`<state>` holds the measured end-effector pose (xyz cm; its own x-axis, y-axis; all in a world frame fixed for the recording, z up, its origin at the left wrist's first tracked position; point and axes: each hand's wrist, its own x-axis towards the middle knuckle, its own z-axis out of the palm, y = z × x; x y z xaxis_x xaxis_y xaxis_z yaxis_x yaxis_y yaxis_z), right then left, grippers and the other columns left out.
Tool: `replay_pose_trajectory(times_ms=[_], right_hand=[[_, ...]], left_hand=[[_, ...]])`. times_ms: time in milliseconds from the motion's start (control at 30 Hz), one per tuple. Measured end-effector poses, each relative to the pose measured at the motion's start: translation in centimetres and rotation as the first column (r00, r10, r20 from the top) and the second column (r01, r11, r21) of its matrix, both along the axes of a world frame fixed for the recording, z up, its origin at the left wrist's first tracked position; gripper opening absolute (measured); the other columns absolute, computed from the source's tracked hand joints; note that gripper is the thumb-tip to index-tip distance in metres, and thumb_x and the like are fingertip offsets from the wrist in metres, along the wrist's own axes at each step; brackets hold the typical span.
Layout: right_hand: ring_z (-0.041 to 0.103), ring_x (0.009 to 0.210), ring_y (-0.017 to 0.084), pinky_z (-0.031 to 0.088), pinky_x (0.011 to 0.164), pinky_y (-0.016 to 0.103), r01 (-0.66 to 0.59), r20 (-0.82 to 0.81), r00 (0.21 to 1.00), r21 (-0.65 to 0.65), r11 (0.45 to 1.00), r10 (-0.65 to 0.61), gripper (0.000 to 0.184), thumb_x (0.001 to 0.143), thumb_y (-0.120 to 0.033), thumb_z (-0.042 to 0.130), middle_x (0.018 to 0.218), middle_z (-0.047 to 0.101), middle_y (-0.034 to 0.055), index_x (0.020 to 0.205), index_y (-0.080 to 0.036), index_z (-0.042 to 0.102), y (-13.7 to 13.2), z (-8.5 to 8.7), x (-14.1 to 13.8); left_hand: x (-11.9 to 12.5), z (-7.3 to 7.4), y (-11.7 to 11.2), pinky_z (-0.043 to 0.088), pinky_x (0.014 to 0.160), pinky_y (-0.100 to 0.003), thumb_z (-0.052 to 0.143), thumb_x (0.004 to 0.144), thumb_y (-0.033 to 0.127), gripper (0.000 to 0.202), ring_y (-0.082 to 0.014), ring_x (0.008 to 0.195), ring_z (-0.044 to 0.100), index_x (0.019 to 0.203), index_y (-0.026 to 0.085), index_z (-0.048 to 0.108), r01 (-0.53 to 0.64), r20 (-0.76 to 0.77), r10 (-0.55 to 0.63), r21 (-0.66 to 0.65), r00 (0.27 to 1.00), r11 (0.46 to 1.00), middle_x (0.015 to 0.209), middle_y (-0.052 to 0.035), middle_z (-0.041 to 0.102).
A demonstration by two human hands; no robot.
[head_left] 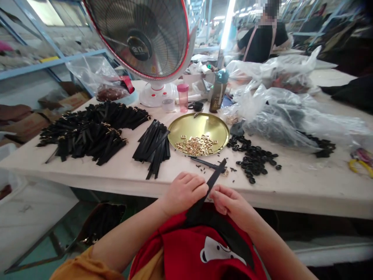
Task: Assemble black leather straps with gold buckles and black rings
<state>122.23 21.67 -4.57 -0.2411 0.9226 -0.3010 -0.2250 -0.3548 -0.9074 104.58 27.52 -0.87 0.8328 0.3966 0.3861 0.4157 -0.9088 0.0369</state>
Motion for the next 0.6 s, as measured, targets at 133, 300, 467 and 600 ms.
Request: replay_pose_trajectory(times_ms=[133, 300, 467, 600], right_hand=[[0.026, 0.044, 0.005, 0.016, 0.044, 0.022, 0.063, -0.038, 0.997, -0.06, 0.996, -0.065, 0.034, 0.077, -0.043, 0.056, 0.047, 0.036, -0.0075, 0.062, -0.018, 0.04, -1.5, -0.3, -0.8], [0.026, 0.044, 0.005, 0.016, 0.045, 0.023, 0.109, -0.06, 0.992, -0.06, 0.992, -0.113, 0.03, 0.079, -0.04, 0.053, 0.047, 0.036, -0.0078, 0.064, -0.018, 0.041, -1.6, -1.3, -1.2], [0.025, 0.045, 0.006, 0.016, 0.045, 0.023, 0.135, 0.015, 0.991, -0.071, 0.988, -0.135, 0.027, 0.077, -0.039, 0.055, 0.048, 0.034, -0.0077, 0.065, -0.018, 0.043, -0.8, -1.3, -1.2], [0.023, 0.047, 0.006, 0.015, 0.045, 0.022, 0.113, 0.067, 0.992, -0.088, 0.99, -0.107, 0.024, 0.076, -0.04, 0.054, 0.052, 0.032, -0.0075, 0.073, -0.017, 0.048, 0.1, -1.4, -1.2]], left_hand=[[0.5, -2.4, -1.4, 0.037, 0.076, -0.028, 0.044, 0.086, 0.021, 0.014, -0.0148, 0.082, 0.054, 0.085, 0.017, 0.057, -0.032, 0.105, 0.034, -0.022, 0.994, 0.999, 0.09, -0.0033, 0.063], [0.5, -4.0, -2.3, 0.04, 0.074, -0.029, 0.042, 0.086, 0.019, 0.017, -0.0153, 0.082, 0.055, 0.085, 0.017, 0.058, -0.05, 0.201, 0.071, -0.11, 0.977, 0.993, 0.085, -0.0052, 0.063], [1.2, -4.7, -1.2, 0.043, 0.077, -0.03, 0.041, 0.085, 0.024, 0.019, -0.0164, 0.084, 0.055, 0.088, 0.016, 0.058, -0.109, 0.245, 0.349, -0.659, 0.905, 0.744, 0.089, -0.0071, 0.062], [2.8, -4.8, 1.1, 0.044, 0.058, -0.022, 0.042, 0.084, 0.034, 0.026, -0.0098, 0.06, 0.052, 0.093, 0.012, 0.055, 0.121, 0.144, 0.506, -0.99, 0.851, 0.079, 0.075, -0.0024, 0.058]])
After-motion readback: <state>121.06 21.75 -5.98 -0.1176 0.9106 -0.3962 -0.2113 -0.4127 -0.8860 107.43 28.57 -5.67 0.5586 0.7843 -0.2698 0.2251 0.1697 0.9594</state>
